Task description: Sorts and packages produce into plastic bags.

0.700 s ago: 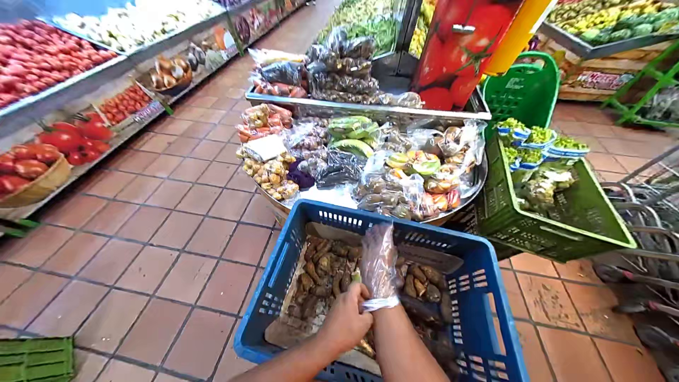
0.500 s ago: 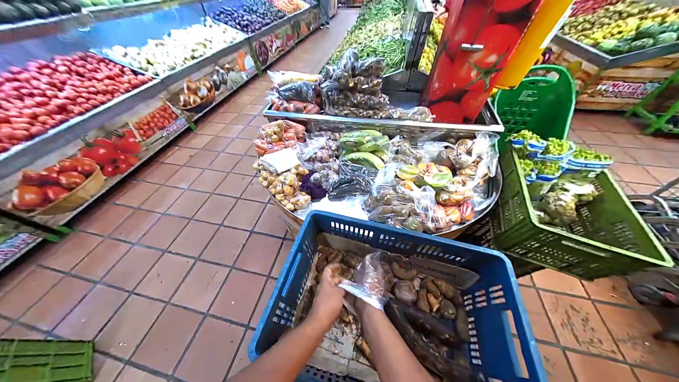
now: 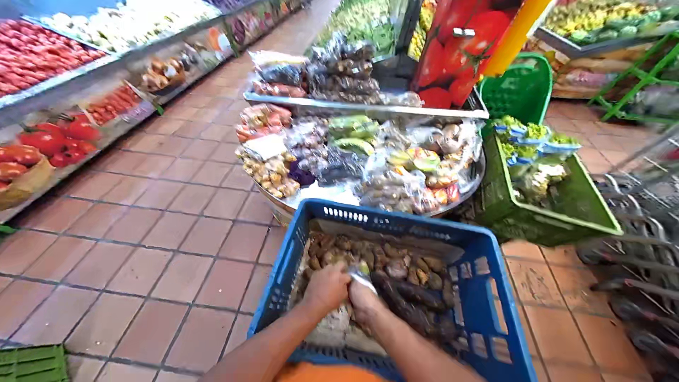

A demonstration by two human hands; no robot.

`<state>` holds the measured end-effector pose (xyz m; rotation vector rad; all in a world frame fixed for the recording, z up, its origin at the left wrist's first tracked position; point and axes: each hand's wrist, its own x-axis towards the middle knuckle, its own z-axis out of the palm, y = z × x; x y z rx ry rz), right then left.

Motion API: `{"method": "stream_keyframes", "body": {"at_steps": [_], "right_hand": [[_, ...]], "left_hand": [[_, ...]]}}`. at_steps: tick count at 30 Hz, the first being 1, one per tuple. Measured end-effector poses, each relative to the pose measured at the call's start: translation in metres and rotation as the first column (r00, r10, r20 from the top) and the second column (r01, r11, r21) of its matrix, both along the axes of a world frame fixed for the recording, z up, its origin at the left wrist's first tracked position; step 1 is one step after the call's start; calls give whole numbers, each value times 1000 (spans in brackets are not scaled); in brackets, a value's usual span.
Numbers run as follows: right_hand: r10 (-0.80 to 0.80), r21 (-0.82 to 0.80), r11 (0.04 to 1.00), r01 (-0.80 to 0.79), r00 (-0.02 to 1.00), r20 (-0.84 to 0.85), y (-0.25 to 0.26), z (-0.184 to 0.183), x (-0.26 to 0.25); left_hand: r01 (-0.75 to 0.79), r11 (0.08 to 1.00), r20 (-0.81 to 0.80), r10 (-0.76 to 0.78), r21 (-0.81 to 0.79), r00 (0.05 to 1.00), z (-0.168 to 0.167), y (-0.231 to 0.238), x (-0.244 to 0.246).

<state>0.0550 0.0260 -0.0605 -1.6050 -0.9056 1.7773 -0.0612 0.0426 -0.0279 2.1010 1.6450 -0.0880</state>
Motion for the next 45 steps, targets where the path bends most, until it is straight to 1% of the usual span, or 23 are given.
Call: {"method": "stream_keyframes", "body": {"at_steps": [1, 2, 4, 5, 7, 8, 10, 14, 17, 19, 21, 24, 25, 27, 29, 30, 31, 32, 33, 34, 35, 40, 45], "right_hand": [[284, 75, 953, -295, 950, 132, -11, 4, 16], [520, 143, 807, -572, 805, 284, -19, 14, 37], [665, 284, 510, -812, 582, 467, -25, 35, 89], [661, 290, 488, -824, 565, 494, -24, 42, 120], [550, 120, 631, -766, 551, 628, -17, 38, 188], [505, -6, 690, -724, 475, 721, -13, 24, 222], [556, -219, 689, -691, 311, 771, -12, -10, 271], [706, -462, 483, -744, 18, 708, -30, -52, 260], [659, -534, 460, -709, -131, 741, -36, -69, 230], [628, -534, 481, -695, -152, 763, -33, -69, 222], [638, -506, 443, -740, -136, 758, -26, -65, 229], [738, -426, 397, -813, 8, 674, -18, -47, 245], [769, -364, 425, -829, 119, 629, -19, -39, 248], [759, -159, 593, -790, 481, 439, -27, -21, 252], [591, 12, 806, -592, 805, 62, -40, -5, 247], [482, 48, 875, -481, 860, -169, -46, 3, 244], [386, 66, 916, -396, 823, -418, -51, 9, 240], [311, 72, 935, -347, 706, -637, -54, 12, 237], [255, 71, 945, -319, 587, -769, -56, 14, 234], [220, 72, 955, -286, 532, -818, -57, 16, 230], [192, 71, 969, -236, 539, -820, -58, 19, 226], [-28, 36, 997, 62, 793, -608, -59, 14, 191], [-117, -22, 992, 128, 812, -572, -64, 9, 167]], "left_hand": [[-56, 989, -24, 53, -140, 998, 0, -3, 1], [-137, 968, -38, 132, -211, 990, -3, -2, -5], [-269, 937, -25, 270, -224, 963, -2, 9, -34], [-287, 939, 9, 294, -192, 956, 2, 12, -53], [-275, 953, 114, 290, -131, 950, 19, 7, -80], [-270, 958, 162, 283, -97, 945, 26, 0, -88], [-293, 955, 241, 295, -44, 925, 33, -15, -94], [-346, 933, 306, 361, -102, 881, 14, -38, -79], [-338, 919, 280, 386, -203, 879, -7, -49, -64], [-321, 920, 273, 376, -225, 885, -13, -50, -65], [-341, 909, 280, 401, -240, 872, -11, -47, -70], [-397, 866, 232, 472, -305, 851, -10, -40, -76], [-414, 850, 220, 494, -326, 841, -10, -37, -77], [-438, 830, 210, 524, -345, 826, -10, -35, -76], [-437, 833, 219, 522, -340, 825, -11, -34, -75], [-426, 841, 224, 510, -334, 830, -12, -35, -74], [-417, 846, 226, 500, -332, 836, -12, -35, -75], [-413, 850, 231, 496, -328, 837, -13, -35, -75], [-411, 852, 237, 494, -324, 837, -14, -36, -76], [-409, 855, 242, 491, -319, 837, -15, -36, -76], [-406, 858, 244, 486, -314, 839, -16, -36, -76], [-404, 862, 222, 477, -307, 850, -19, -36, -76], [-420, 847, 215, 499, -325, 840, -18, -38, -79]]}}
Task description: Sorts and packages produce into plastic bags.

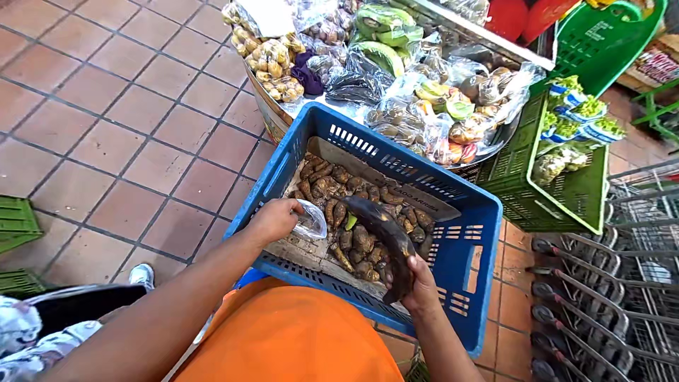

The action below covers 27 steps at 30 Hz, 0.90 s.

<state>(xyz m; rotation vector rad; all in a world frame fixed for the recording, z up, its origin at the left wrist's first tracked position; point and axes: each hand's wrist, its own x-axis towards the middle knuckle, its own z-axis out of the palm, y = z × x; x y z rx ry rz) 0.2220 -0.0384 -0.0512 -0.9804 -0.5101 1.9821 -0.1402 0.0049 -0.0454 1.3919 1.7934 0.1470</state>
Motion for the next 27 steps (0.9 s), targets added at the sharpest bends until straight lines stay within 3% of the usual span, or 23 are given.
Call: {"method": "stream_keyframes", "body": {"at_steps": [10, 14, 19, 23, 27], "right_hand": [[-4, -94, 995, -24, 960, -280, 2, 5, -16], [3, -89, 996, -32, 952, -306, 2, 8, -19], [27, -48, 999, -25, 999, 42, -1, 32, -34], [67, 12, 997, -75, 946, 318, -3, 40, -59], [66, -24, 998, -61, 903, 424, 3, 30, -90]], "left_hand": [[-1, 1000, 14, 1, -3, 1000, -1, -3, -2], [-2, 1000, 4, 2, -4, 1000, 0, -2, -1], [-16, 1000, -78, 17, 18, 997, 1, -1, 6], [-44, 998, -143, 50, 40, 988, 9, 0, 22], [18, 997, -144, -7, 75, 990, 14, -2, 42]]}}
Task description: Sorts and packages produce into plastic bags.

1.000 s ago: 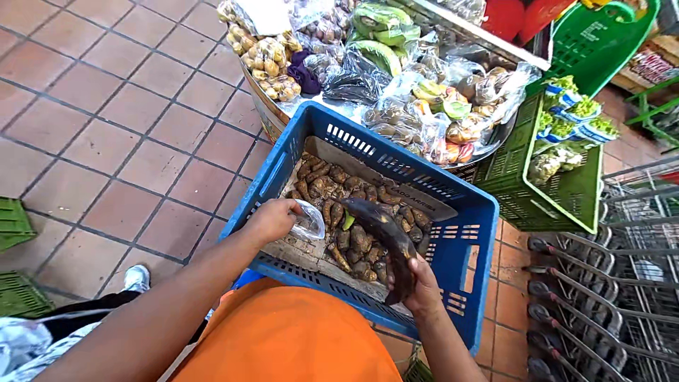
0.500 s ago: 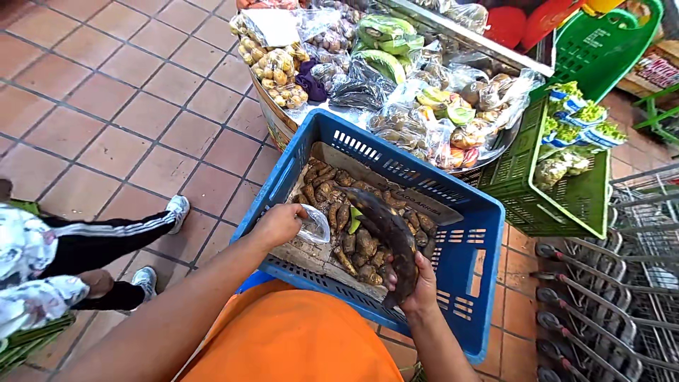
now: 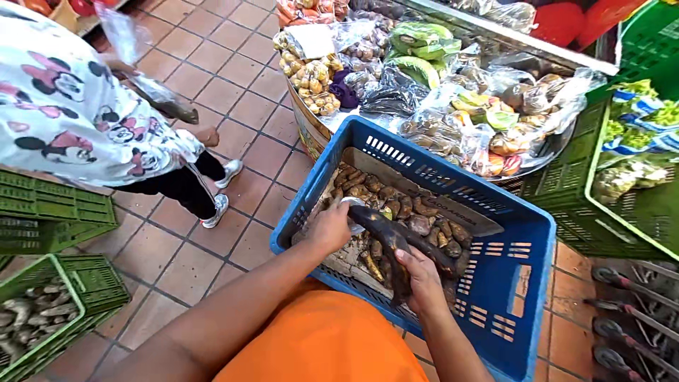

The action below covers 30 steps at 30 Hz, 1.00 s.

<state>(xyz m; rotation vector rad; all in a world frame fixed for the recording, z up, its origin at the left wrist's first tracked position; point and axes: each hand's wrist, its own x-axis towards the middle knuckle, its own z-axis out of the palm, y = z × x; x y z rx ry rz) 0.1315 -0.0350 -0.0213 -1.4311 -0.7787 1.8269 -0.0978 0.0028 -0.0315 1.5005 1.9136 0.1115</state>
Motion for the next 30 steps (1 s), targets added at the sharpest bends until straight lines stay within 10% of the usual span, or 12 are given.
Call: {"method": "stream_keyframes", "body": {"at_steps": [15, 20, 24, 30], "right_hand": [[26, -223, 973, -55, 991, -132, 29, -18, -36], [-13, -252, 968, -2, 998, -58, 35, -12, -19], [-16, -135, 991, 19, 1000, 16, 31, -3, -8], [118, -104, 987, -126, 990, -80, 19, 3, -5]], "left_hand": [[363, 838, 149, -453, 406, 879, -6, -14, 17], [273, 756, 19, -353, 595, 935, -10, -20, 12], [294, 914, -242, -229, 279, 943, 4, -15, 15], [271, 962, -202, -259, 36, 945, 16, -9, 27]]}}
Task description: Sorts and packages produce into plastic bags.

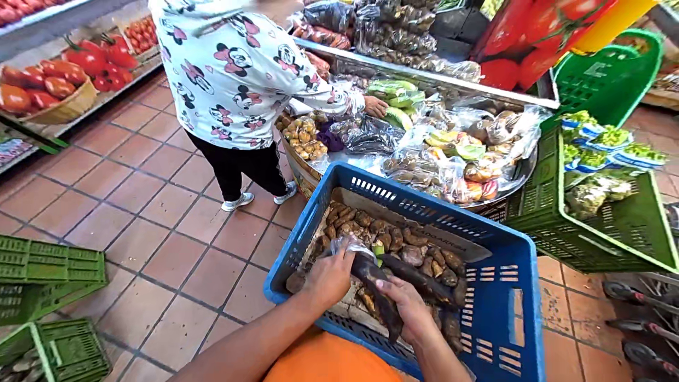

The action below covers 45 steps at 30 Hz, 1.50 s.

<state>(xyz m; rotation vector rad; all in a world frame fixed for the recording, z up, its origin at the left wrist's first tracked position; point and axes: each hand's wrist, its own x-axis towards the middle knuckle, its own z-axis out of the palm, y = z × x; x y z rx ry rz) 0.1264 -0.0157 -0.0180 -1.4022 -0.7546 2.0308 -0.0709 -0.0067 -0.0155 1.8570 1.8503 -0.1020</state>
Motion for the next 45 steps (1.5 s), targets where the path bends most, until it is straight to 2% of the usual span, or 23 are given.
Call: {"method": "stream_keyframes", "body": {"at_steps": [2, 5, 8, 13, 16, 18, 19, 20, 21, 23, 26, 28, 30, 32, 33, 35, 37, 38, 39, 41, 43, 45], "right_hand": [[-40, -59, 998, 37, 998, -48, 0, -2, -4], [-197, -152, 971, 184, 977, -75, 2, -13, -18], [-251, -244, 947, 210, 956, -151, 6, -27, -23], [-91, -319, 948, 18, 973, -214, 17, -23, -17], [89, -184, 976, -120, 982, -166, 26, -14, -7], [263, 14, 964, -264, 964, 44, 46, -7, 21], [280, 114, 944, -309, 935, 216, 59, -9, 42], [226, 199, 923, -329, 883, 411, 74, -16, 67], [149, 250, 895, -371, 774, 615, 89, -30, 93], [121, 186, 838, -514, 505, 855, 108, -63, 130], [320, -83, 646, -759, 170, 932, 108, -102, 122], [336, -217, 502, -837, -42, 941, 101, -120, 101], [296, -239, 455, -858, -107, 949, 98, -127, 95], [283, -179, 469, -865, -45, 958, 105, -121, 105], [275, -107, 497, -861, 39, 961, 108, -113, 114], [233, 118, 614, -781, 321, 918, 110, -84, 130], [90, 367, 766, -529, 652, 753, 108, -46, 136], [-31, 496, 794, -350, 793, 609, 106, -26, 135], [-164, 619, 771, -150, 893, 420, 104, -7, 132], [-302, 754, 627, 194, 953, 6, 105, 27, 121], [-279, 792, 503, 347, 932, -231, 108, 52, 106], [-223, 840, 427, 336, 939, -262, 106, 66, 85]], "left_hand": [[118, 992, 58, -121, 49, 991, 0, -4, -1], [245, 964, 168, -260, 103, 951, -2, -17, 10], [209, 977, 228, -214, 45, 950, -6, -20, 18], [90, 994, 294, -67, -63, 953, -13, -10, 14], [16, 997, 360, 12, -76, 933, -13, -1, 11], [-19, 992, 386, 65, -123, 920, -4, 12, 11], [-33, 988, 378, 89, -154, 921, 1, 19, 11], [-47, 982, 366, 113, -184, 924, 7, 26, 11], [-61, 977, 363, 134, -206, 922, 10, 33, 11], [-80, 967, 362, 166, -243, 917, 8, 45, 9], [-104, 947, 381, 222, -305, 898, -1, 59, 8], [-127, 932, 395, 264, -340, 880, -4, 64, 9], [-136, 921, 408, 290, -366, 866, -4, 65, 7], [-132, 918, 427, 298, -375, 854, -4, 67, 1], [-128, 916, 441, 302, -380, 845, -5, 67, -2], [-132, 910, 489, 329, -394, 808, -8, 68, -8], [-146, 901, 514, 359, -408, 779, -9, 70, -11], [-146, 899, 520, 365, -414, 772, -10, 72, -11], [-146, 898, 526, 368, -415, 767, -12, 74, -12], [-149, 897, 536, 374, -416, 757, -13, 78, -10], [-131, 903, 555, 360, -408, 750, -13, 82, -9], [-118, 907, 563, 349, -404, 749, -11, 84, -8]]}}
